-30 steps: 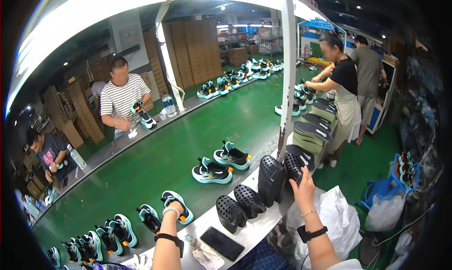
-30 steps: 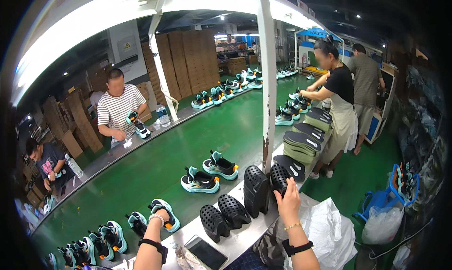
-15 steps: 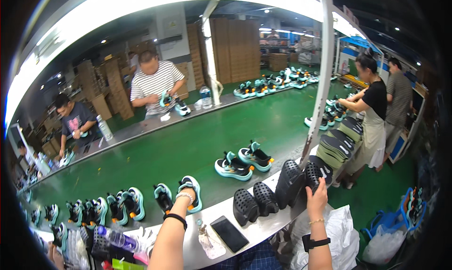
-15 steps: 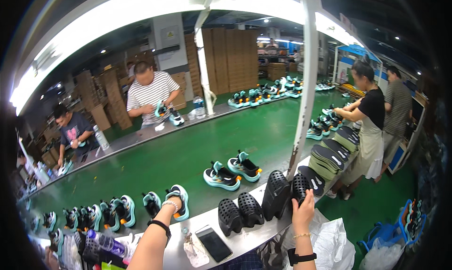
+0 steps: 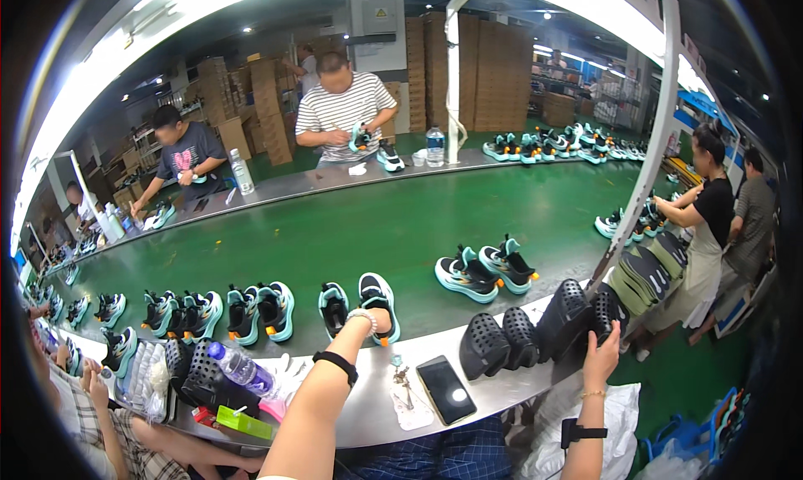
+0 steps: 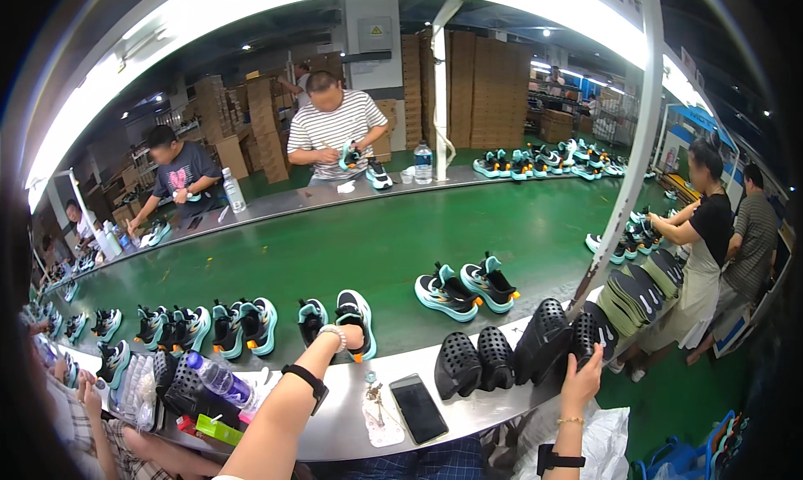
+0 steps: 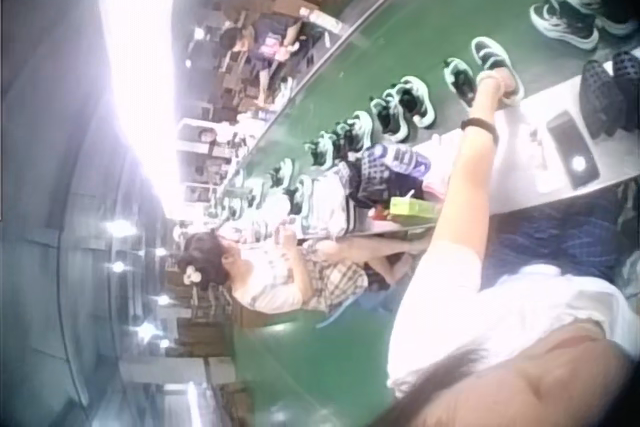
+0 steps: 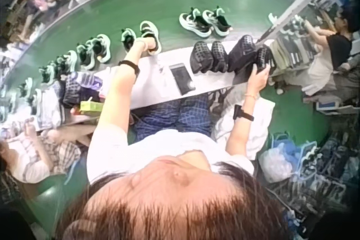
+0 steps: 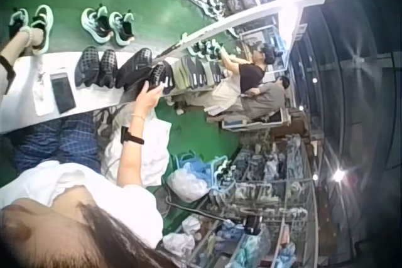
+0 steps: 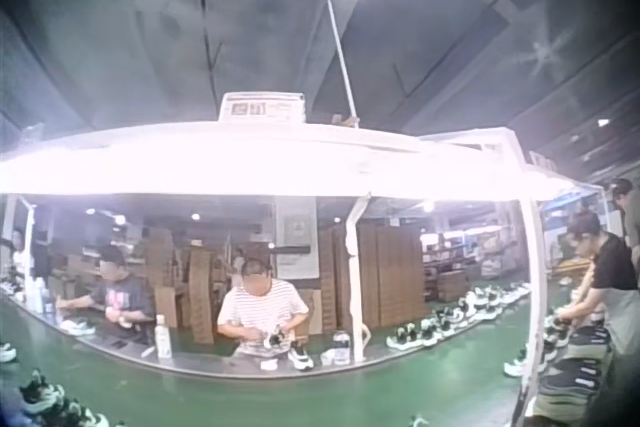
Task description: Inspecting and arranging shoes on an assembly line.
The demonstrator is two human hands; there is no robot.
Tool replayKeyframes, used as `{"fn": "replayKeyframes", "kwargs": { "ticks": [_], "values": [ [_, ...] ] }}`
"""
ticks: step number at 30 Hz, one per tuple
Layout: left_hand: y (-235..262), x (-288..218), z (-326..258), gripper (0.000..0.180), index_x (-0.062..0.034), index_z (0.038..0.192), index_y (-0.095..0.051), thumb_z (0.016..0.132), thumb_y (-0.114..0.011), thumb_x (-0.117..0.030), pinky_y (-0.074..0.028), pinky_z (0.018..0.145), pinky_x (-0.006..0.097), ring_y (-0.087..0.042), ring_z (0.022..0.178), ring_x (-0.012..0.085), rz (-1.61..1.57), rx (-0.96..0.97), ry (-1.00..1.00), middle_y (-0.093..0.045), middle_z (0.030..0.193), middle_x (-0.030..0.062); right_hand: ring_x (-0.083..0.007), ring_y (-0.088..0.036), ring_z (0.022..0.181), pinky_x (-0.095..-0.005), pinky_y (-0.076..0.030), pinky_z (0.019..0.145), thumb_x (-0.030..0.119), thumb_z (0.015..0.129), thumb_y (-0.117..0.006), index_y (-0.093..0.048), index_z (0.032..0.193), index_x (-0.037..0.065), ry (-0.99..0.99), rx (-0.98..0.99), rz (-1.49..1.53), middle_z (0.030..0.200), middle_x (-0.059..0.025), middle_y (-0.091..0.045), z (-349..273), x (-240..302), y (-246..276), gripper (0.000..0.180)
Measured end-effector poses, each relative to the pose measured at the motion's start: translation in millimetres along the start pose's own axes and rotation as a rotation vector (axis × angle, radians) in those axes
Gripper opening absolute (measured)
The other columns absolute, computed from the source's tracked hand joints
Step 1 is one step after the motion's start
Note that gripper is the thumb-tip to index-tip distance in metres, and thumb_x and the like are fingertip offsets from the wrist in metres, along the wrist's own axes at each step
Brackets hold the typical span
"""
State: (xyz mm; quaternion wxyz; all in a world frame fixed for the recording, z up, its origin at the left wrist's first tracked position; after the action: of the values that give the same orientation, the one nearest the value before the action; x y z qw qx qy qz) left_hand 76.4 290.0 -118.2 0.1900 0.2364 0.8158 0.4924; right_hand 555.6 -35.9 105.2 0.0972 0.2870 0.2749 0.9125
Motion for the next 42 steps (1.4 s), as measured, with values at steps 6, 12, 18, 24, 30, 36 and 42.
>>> {"fn": "replayKeyframes", "kwargs": {
  "ticks": [6, 12, 18, 24, 30, 36, 42],
  "values": [
    [29, -29, -33, 0.024, -0.0016, 0.09, -0.069, 0.084, -0.05, -0.015, -0.052, 0.074, 0.038, -0.067, 0.084, 0.0297, -0.042, 0.06, 0.13, -0.067, 0.097, 0.0177, -0.0374, -0.053, 0.109, -0.04, -0.041, 0.09, 0.023, 0.085, -0.062, -0.041, 0.129, 0.004, -0.006, 0.019, 0.046, 0.121, -0.0211, -0.054, 1, 0, -1, 0.053],
    [119, -53, -124, 0.013, -0.0009, 0.079, -0.064, 0.077, -0.052, -0.005, -0.053, 0.075, 0.038, -0.063, 0.084, 0.0298, -0.092, -0.937, 0.283, -0.06, 0.094, 0.0176, -0.0335, -0.057, 0.103, -0.0385, -0.041, 0.089, 0.022, 0.086, -0.062, -0.045, 0.126, 0.002, -0.044, -0.082, 0.289, 0.117, -0.0206, -0.057, 11, 18, 44, 0.048],
    [115, -3, -129, 0.017, 0.0001, 0.085, -0.063, 0.08, -0.047, -0.003, -0.051, 0.077, 0.042, -0.06, 0.093, 0.0347, -0.385, -0.91, 0.329, -0.058, 0.1, 0.02, -0.018, -0.053, 0.1, -0.0292, -0.041, 0.09, 0.007, 0.089, -0.057, -0.044, 0.125, 0.0, -0.1, -0.046, 0.931, 0.113, -0.0113, -0.054, 22, 82, 65, 0.039],
    [114, -10, -145, 0.026, 0.0008, 0.104, -0.058, 0.08, -0.049, -0.004, -0.047, 0.085, 0.036, -0.052, 0.101, 0.0299, -0.138, -1.068, 0.385, -0.051, 0.114, 0.0136, -0.0143, -0.055, 0.098, -0.0255, -0.043, 0.088, 0.01, 0.086, -0.062, -0.046, 0.12, -0.002, 0.018, 0.313, 1.166, 0.112, -0.0094, -0.057, -15, 233, 35, 0.04],
    [118, -23, -200, 0.026, 0.0012, 0.101, -0.061, 0.078, -0.051, -0.001, -0.045, 0.087, 0.037, -0.053, 0.104, 0.0297, -0.308, -1.26, 0.173, -0.057, 0.109, 0.0154, -0.0131, -0.059, 0.061, -0.0263, -0.046, 0.056, 0.019, 0.085, -0.065, -0.052, 0.105, -0.006, 0.156, 0.614, 0.987, 0.071, -0.0121, -0.064, -74, 346, -38, 0.035],
    [57, 2, -189, 0.022, -0.0007, 0.099, -0.062, 0.079, -0.057, -0.009, -0.047, 0.079, 0.043, -0.059, 0.092, 0.0343, -0.559, -0.803, 0.466, -0.062, 0.096, 0.0177, -0.0384, -0.062, 0.071, -0.0433, -0.049, 0.063, 0.031, 0.083, -0.064, -0.059, 0.084, -0.004, 0.512, 0.91, 0.373, 0.073, -0.023, -0.062, -133, 416, -131, 0.035],
    [52, -13, -175, 0.03, -0.012, 0.107, -0.062, 0.082, -0.062, -0.028, -0.048, 0.08, 0.044, -0.059, 0.095, 0.0354, -0.753, -0.915, 0.322, -0.055, 0.116, 0.0164, -0.0349, -0.065, 0.076, -0.0408, -0.052, 0.071, 0.032, 0.08, -0.065, -0.065, 0.077, -0.003, 0.615, 0.938, 0.189, 0.076, -0.0207, -0.065, -150, 458, -191, 0.036]
  ]
}}
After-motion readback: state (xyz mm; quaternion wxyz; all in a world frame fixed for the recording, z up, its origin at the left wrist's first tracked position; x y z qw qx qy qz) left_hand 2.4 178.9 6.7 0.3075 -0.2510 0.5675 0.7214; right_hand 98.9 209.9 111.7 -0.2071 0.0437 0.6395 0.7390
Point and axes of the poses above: each hand's wrist, its own z-axis towards the middle knuckle, its own y-axis out of the back of the hand, x = y × z, the point moved 10 cm from there along z, towards the middle knuckle
